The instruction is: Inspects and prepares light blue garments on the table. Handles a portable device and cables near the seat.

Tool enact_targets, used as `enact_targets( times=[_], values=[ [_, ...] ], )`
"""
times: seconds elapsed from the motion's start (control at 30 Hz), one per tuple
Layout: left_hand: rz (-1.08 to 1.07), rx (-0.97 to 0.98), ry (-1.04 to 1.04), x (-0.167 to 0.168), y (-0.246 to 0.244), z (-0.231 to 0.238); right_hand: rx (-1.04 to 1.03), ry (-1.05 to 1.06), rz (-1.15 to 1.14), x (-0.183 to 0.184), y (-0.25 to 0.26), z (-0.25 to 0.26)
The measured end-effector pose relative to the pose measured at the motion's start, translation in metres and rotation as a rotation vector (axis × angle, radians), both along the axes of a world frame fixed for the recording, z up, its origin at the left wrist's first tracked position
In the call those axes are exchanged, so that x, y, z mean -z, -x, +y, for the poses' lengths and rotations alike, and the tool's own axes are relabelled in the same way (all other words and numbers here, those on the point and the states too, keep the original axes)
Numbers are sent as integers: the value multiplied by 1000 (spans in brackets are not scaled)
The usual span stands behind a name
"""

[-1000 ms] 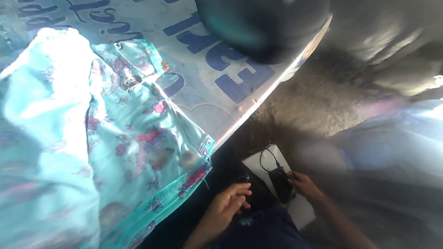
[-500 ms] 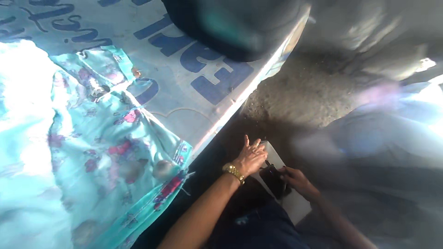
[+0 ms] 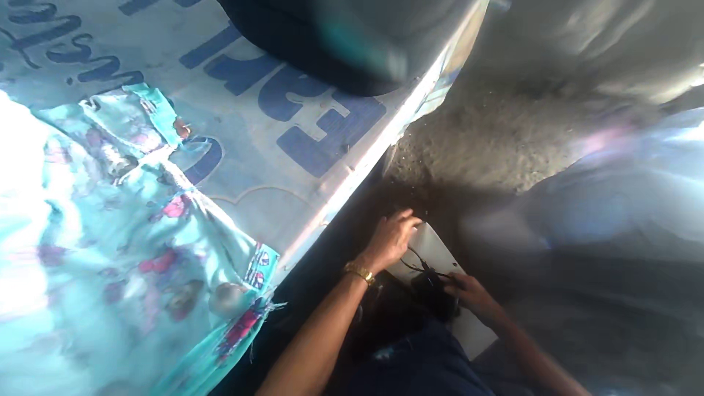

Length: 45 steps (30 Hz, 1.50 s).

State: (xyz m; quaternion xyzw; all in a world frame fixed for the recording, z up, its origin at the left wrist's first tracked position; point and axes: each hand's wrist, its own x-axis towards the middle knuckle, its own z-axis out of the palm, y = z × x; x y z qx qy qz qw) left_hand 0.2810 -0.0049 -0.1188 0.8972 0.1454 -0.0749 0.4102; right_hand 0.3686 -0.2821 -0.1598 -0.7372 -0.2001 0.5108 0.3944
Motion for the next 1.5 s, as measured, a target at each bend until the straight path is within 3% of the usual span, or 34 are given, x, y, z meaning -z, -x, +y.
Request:
enact_targets(
  times=[0.1,0.23,0.4,0.77,0.97,1.13,1.33,1.5],
  values=[
    [234,-213,9,14,-2,19,-13,-1,2,3,-1,0],
    [477,-133,132,38,-3,33,5,-12,20,5,-4,-2],
    [421,-132,263,42,-3,27,17,30,14,11,-6,-4],
    [101,-590,321,37,7,30,-9,50,1,16,-3,6],
    [228,-498,315,44,1,34,10,81,-43,14,1,10],
    [280,-397,292,50,-5,34,30,140,-213,8,11,9],
    [355,-327,216,45,-5,31,-92,222,-398,4,19,13],
    [79,-488,169,31,2,30,-76,178,-410,8,19,13]
  ],
)
